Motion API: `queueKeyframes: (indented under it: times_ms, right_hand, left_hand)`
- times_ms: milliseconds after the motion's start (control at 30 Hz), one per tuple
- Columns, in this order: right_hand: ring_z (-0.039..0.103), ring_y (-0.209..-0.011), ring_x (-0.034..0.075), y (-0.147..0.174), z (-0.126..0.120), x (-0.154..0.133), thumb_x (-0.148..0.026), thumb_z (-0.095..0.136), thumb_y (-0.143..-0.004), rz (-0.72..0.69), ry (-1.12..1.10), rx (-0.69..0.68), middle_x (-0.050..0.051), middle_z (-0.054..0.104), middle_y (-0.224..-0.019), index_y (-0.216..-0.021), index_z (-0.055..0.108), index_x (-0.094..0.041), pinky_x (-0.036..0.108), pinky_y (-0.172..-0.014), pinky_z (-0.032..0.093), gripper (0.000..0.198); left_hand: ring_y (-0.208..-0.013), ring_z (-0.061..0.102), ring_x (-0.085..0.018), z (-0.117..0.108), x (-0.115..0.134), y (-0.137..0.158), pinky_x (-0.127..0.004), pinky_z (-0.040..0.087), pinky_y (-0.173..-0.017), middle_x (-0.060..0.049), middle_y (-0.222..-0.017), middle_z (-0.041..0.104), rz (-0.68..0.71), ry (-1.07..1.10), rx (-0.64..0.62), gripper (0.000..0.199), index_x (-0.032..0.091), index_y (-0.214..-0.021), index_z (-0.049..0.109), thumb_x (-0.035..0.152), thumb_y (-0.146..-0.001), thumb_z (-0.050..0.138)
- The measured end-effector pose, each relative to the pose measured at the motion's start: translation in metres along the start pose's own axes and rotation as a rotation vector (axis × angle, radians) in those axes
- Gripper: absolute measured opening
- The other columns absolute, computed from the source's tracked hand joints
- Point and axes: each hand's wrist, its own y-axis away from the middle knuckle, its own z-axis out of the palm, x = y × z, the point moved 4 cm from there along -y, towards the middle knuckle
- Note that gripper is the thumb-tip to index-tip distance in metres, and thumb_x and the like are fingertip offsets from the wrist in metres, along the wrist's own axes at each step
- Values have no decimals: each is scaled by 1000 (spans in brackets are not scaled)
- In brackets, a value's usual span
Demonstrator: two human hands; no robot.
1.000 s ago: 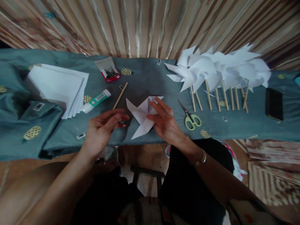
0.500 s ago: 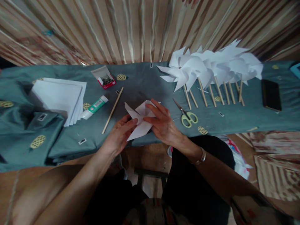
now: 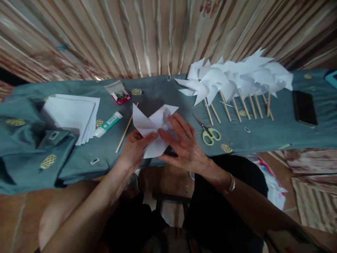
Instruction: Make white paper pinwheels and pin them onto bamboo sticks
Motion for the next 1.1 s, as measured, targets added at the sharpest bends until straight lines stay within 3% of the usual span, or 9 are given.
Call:
queueKeyframes:
  times_ms: [233, 367, 600, 767, 967, 1100]
  right_hand:
    - [14, -153, 36, 1, -10, 0, -68, 56, -85, -13, -65, 107, 9, 18, -165, -140, 50, -26, 61, -117, 28, 69]
    - [13, -153, 36, 1, -13, 1, -66, 48, -90, -29, -112, 123, 9, 15, -165, -140, 49, -25, 61, -119, 24, 65]
    - [13, -153, 36, 2, -17, 2, -63, 34, -96, -43, -167, 158, 9, 16, -165, -139, 50, -24, 60, -120, 22, 60]
    - [16, -152, 38, 2, -20, 1, -58, 37, -97, -57, -134, 152, 12, 20, -163, -138, 52, -21, 61, -121, 23, 56]
    - [17, -151, 39, 1, -21, 0, -63, 55, -88, -73, -40, 134, 7, 23, -163, -140, 48, -30, 68, -115, 28, 62]
    - [19, -150, 41, 0, -20, -2, -65, 59, -85, -58, 9, 100, 8, 32, -159, -138, 51, -29, 67, -115, 28, 64]
  left_hand:
    - [-89, 74, -28, 6, 3, -2, -31, 56, -65, -4, -89, 79, 56, -12, 1, 29, 22, -81, 74, 24, -56, 89]
    - [-85, 74, -27, 10, 6, -1, -29, 55, -60, -5, -88, 79, 48, -11, -9, 29, 21, -79, 74, 27, -55, 90]
    - [-80, 74, -27, 12, 5, 0, -32, 58, -66, -7, -86, 79, 28, 33, -26, 31, 17, -82, 75, 25, -55, 89]
    - [-84, 74, -27, 12, 3, 0, -31, 58, -67, -8, -90, 78, -21, 61, -40, 28, 15, -84, 75, 22, -59, 86]
    - [-70, 73, -23, 12, 0, -1, -26, 53, -55, -6, -78, 77, -33, 53, -56, 24, 16, -77, 75, 22, -56, 85]
    - [-75, 73, -25, 12, -1, -2, -28, 55, -60, -5, -75, 76, -25, 62, -27, 22, 17, -78, 76, 19, -58, 83]
